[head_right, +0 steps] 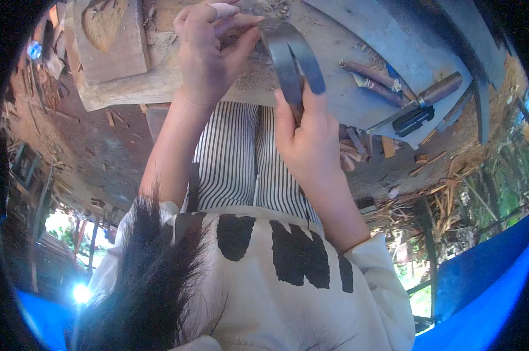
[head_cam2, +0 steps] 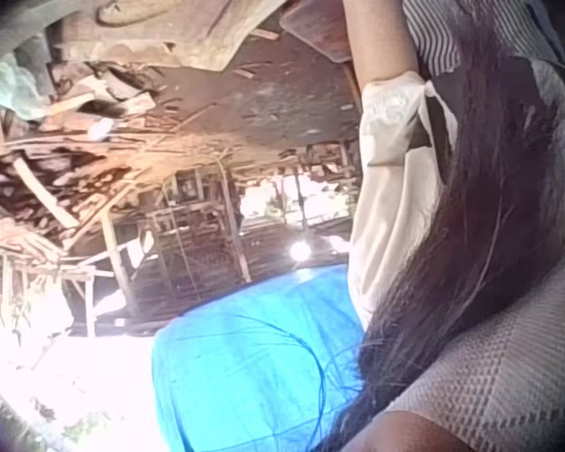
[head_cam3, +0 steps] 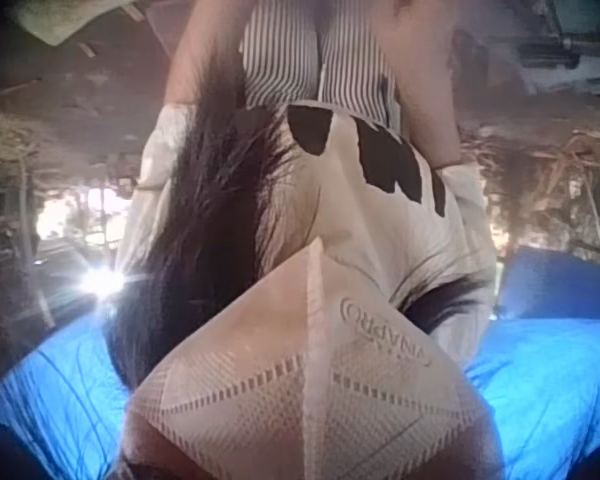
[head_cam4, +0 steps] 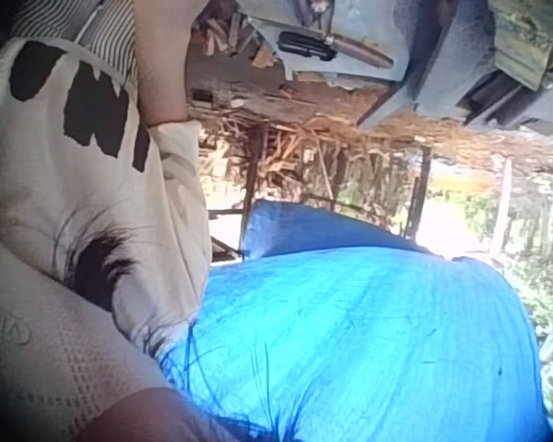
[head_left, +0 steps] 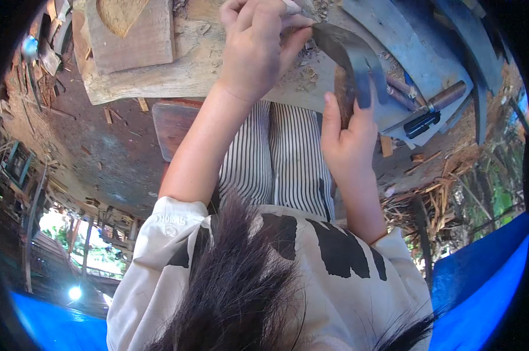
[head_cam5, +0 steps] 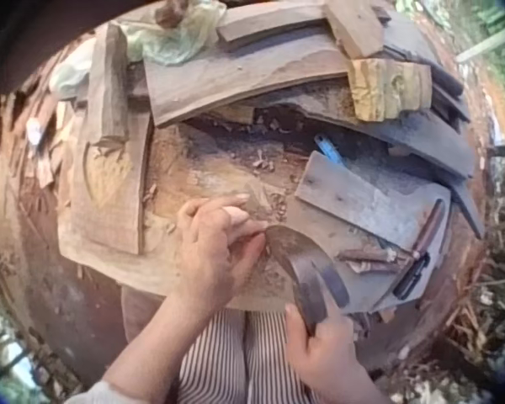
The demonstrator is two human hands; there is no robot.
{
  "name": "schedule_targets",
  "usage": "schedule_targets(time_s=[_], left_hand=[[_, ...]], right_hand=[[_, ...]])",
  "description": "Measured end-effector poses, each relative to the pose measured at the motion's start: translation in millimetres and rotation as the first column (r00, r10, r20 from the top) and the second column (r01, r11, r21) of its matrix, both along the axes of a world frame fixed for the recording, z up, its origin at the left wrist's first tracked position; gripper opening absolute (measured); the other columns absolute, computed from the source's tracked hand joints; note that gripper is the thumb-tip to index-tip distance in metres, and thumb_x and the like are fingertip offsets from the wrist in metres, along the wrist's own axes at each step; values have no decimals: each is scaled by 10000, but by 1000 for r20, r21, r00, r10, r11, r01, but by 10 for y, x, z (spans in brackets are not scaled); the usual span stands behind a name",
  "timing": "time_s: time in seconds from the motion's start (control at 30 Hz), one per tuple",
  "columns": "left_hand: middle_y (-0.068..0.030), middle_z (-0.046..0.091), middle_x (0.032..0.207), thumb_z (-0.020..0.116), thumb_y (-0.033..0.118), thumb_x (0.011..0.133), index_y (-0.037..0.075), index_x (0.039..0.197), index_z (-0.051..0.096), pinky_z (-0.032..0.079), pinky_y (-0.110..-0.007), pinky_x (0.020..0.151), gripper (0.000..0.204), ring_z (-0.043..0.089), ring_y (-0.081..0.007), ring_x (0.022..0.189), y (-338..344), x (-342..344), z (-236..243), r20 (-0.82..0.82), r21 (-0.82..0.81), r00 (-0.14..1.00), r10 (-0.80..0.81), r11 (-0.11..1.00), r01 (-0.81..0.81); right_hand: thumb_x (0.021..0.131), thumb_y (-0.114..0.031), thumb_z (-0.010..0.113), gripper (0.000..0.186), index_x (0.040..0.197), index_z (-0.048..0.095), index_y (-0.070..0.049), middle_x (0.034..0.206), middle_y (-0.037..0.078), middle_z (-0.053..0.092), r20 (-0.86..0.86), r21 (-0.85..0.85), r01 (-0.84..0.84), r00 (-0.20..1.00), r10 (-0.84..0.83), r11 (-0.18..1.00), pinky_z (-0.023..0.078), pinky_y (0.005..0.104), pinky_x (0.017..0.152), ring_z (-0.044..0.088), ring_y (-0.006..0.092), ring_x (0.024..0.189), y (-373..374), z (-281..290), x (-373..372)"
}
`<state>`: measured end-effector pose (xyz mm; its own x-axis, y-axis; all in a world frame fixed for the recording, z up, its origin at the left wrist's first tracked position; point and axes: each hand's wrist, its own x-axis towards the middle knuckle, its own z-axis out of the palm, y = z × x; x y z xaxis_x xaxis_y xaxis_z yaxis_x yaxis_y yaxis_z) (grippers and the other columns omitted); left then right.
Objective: Carve a design into a piece of wood using a hammer and a carving chisel.
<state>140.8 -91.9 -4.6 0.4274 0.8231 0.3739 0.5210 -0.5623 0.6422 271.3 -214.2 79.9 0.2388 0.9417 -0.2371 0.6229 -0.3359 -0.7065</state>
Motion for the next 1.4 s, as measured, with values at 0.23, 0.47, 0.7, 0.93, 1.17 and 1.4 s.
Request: schedule_targets(time_s=[0.23, 0.47, 0.7, 0.93, 1.17, 1.4], left_hand=[[-73, 647, 1007, 806, 43, 701, 68, 1046, 509, 388, -418, 883, 455, 624, -223, 1065, -14, -17, 16, 22, -76, 1000, -8, 997, 9], [-73, 643, 1012, 785, 55, 724, 77, 1008, 533, 399, -414, 891, 381, 623, -231, 996, 8, 68, -32, 177, 18, 984, 29, 999, -33], [-58, 648, 978, 781, 57, 704, 71, 1026, 555, 403, -425, 897, 393, 624, -222, 991, -4, 18, -60, 200, -45, 980, 10, 999, -1], [-122, 573, 1187, 849, 92, 616, 102, 1277, 444, 386, -464, 964, 775, 480, -309, 1221, 52, -142, 121, 113, -65, 992, -64, 995, 72], [-186, 520, 1216, 874, 61, 555, 117, 1381, 351, 419, -486, 987, 980, 499, -372, 1186, -70, -328, -157, 100, -190, 995, 27, 982, -7], [-192, 523, 1213, 848, 20, 585, 134, 1384, 334, 447, -465, 959, 957, 520, -388, 1142, -30, -238, -134, 138, -260, 990, 38, 966, -1]], right_hand=[[914, -92, 631, 404, 1251, 483, 74, 878, 215, 665, 10, -56, -14, 1000, 14, 998, 525, 407, 601, 687, 373, 700, 85, -15, -26], [919, -108, 628, 423, 1251, 485, 112, 791, 232, 659, -75, 28, 174, 982, -171, 984, 525, 429, 610, 672, 407, 705, -101, -144, -33], [991, -84, 533, 521, 1426, 275, 41, 804, 64, 553, 132, 23, -55, 990, 52, 998, 438, 218, 521, 507, 77, 598, -125, -105, 20], [1003, -66, 495, 562, 1452, 165, 8, 753, 53, 537, -79, -92, -34, 996, 27, 995, 424, 224, 488, 486, 72, 566, -194, -65, 106], [1005, -90, 496, 527, 1448, 220, -17, 724, 34, 504, 174, -181, -209, 955, 240, 961, 400, 220, 460, 462, 76, 531, 38, -69, -7], [998, -94, 504, 440, 1384, 323, 15, 835, 83, 594, -234, 107, 79, 971, -52, 991, 476, 272, 564, 574, 158, 626, -107, -169, 96]])
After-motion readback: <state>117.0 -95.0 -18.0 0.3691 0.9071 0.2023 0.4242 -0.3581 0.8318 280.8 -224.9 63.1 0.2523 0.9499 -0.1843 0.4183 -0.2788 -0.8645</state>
